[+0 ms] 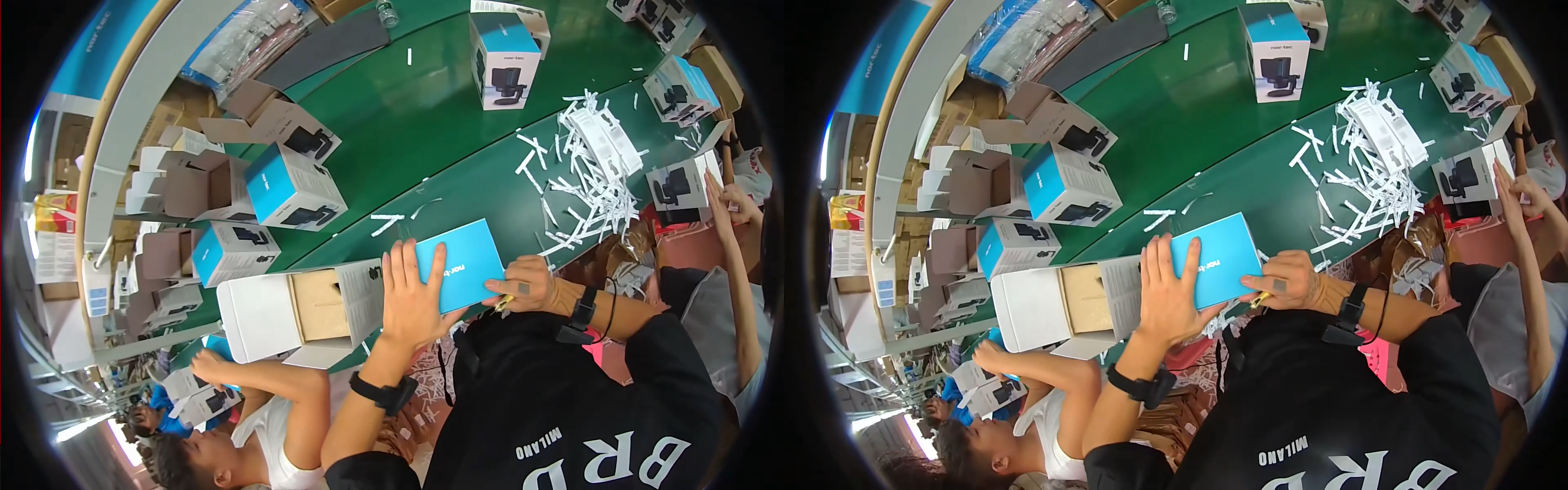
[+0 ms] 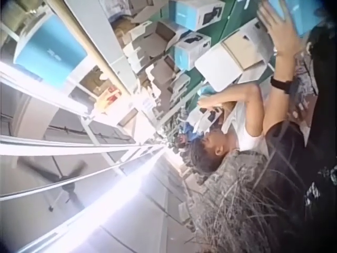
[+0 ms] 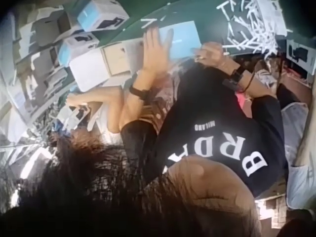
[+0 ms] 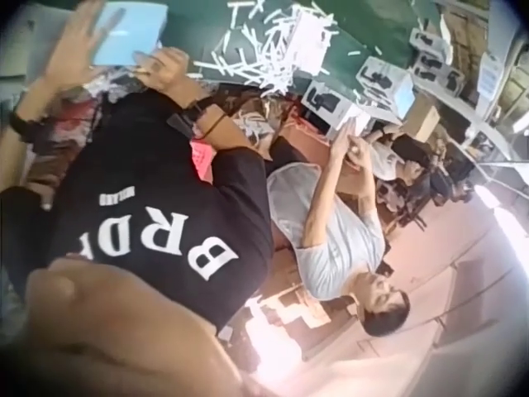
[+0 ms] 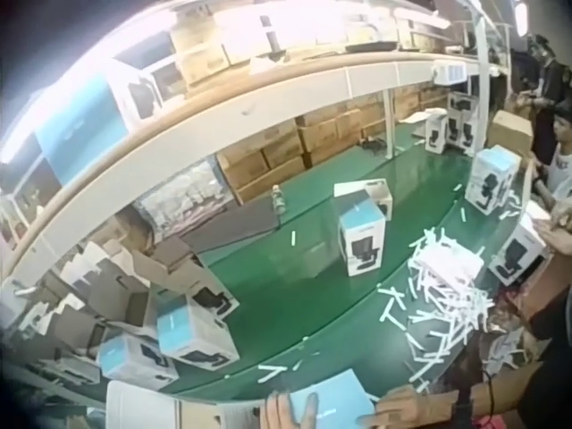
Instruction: The person opens a white box, removes a manual, and uses a utility knife to cut the tape on a blue box. They place the blue box into the white box, insert the manual, and close the white box before setting it on a shelf.
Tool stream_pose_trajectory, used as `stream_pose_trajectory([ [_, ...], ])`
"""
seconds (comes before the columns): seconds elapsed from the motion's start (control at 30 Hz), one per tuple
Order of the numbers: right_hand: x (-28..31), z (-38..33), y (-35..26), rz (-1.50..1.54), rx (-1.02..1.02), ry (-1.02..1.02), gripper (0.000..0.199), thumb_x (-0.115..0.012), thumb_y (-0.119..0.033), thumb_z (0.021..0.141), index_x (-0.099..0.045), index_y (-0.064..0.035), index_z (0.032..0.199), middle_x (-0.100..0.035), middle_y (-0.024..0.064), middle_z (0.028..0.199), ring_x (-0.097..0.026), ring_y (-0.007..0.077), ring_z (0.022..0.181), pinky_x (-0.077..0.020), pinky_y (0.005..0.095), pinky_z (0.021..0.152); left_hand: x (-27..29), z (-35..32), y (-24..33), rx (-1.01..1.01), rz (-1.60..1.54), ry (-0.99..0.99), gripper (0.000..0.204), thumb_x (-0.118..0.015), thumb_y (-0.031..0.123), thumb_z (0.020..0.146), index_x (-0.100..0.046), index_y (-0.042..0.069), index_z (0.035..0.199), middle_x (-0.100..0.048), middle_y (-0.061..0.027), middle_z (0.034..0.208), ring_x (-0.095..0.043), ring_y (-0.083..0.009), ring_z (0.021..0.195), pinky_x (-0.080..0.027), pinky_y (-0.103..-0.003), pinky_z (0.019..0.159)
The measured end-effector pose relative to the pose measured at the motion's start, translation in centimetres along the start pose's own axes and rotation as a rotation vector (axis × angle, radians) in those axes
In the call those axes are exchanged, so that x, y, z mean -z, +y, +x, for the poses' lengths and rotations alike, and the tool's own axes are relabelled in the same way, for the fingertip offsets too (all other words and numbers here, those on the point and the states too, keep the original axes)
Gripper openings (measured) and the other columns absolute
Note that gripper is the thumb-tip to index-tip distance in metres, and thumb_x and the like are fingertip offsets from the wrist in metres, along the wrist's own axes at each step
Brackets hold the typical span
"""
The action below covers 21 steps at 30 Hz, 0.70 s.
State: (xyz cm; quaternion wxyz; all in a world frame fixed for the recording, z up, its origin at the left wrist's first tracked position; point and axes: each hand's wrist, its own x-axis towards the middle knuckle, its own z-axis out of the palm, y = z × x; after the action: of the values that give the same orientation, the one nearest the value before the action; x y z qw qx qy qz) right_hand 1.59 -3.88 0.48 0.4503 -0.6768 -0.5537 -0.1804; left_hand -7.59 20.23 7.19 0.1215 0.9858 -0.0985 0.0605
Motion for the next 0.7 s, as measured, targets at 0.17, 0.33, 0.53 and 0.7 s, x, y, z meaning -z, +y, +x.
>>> stream_pose_trajectory([
  [0.17,2.8,-0.3,1.5,-0.086,-0.563,0.28,0.025,-0.086,-0.021,0.08,-0.072,-0.0064,0.096,-0.053,0.0047,0.061,-0.056,0.022,0.051,-0.0423,0.0315,0.048,-1.7,3.3,0.6,0.014,-0.224,0.09,0.106,-0.086,0.057,0.067,-0.044,0.011,0.153,-0.038,-0.0363,0.143,-0.036,-0.0539,0.132,-0.031,-0.063,0.111],
  [0.33,15.1,-5.8,12.6,-0.229,-1.257,0.56,0.03,-0.082,-0.025,0.083,-0.067,0.0001,0.086,-0.066,0.0113,0.074,-0.067,0.0283,0.069,-0.0515,0.0352,0.063,-2.4,14.5,-0.4,0.137,-0.032,0.377,0.088,-0.088,0.051,0.065,-0.06,0.015,0.141,-0.037,-0.0347,0.143,-0.036,-0.0546,0.13,-0.036,-0.064,0.107],
  [0.53,21.4,-16.1,24.9,-0.793,-1.357,0.049,0.054,-0.079,-0.044,0.081,-0.065,-0.0041,0.115,-0.063,0.0208,0.115,-0.063,0.0382,0.103,-0.0518,0.0454,0.087,-6.5,31.1,-8.0,0.261,0.173,0.469,0.087,-0.081,0.057,0.074,-0.057,0.014,0.145,-0.041,-0.0349,0.143,-0.04,-0.0506,0.13,-0.036,-0.056,0.11],
  [0.7,23.8,-17.7,28.6,-0.737,-1.401,-0.16,0.075,-0.084,-0.046,0.075,-0.058,-0.0008,0.129,-0.06,0.0222,0.117,-0.061,0.0414,0.104,-0.0521,0.0499,0.088,-4.3,33.6,-5.4,0.454,0.149,0.36,0.058,-0.077,0.042,0.077,-0.069,0.009,0.124,-0.059,-0.0261,0.136,-0.051,-0.0439,0.131,-0.043,-0.05,0.109],
])
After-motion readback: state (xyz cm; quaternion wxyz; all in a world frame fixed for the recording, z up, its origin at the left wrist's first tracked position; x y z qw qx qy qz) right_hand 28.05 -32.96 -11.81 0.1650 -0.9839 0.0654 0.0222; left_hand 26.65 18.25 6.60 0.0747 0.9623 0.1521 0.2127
